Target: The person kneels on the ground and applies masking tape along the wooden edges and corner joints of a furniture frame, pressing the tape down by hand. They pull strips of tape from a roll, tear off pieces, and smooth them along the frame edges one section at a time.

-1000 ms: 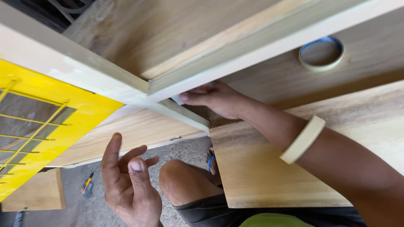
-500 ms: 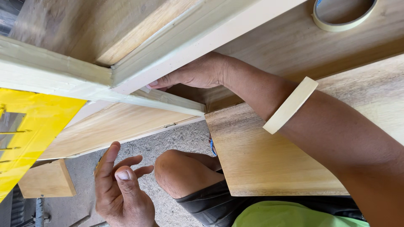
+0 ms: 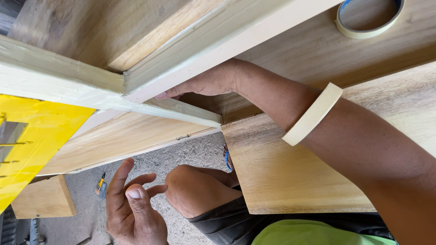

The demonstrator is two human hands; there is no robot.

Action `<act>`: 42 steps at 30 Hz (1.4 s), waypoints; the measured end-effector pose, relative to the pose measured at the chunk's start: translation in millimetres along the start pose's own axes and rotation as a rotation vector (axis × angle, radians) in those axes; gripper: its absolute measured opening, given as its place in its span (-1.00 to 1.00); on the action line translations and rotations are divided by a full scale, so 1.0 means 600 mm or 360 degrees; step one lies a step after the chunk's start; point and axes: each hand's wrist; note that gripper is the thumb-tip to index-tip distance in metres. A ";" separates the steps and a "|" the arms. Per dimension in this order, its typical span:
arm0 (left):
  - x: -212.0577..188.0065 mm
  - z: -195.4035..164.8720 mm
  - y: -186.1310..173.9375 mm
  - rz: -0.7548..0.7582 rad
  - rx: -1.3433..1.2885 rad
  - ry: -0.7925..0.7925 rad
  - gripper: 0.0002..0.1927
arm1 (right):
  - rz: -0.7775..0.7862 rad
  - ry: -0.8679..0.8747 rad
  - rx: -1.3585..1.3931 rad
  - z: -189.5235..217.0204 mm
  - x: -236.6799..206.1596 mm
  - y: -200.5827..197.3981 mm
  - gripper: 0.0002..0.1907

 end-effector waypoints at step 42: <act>-0.095 0.199 0.065 -0.0047 0.0115 -0.0260 -0.63 | -0.0161 0.0573 0.1488 -0.023 -0.047 0.052 -0.60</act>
Point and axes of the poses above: each hand's wrist, its own x-axis towards the middle knuckle, its own y-axis out of the palm, z = x × y, and after that the axes turned 14 degrees about -z, right-handed
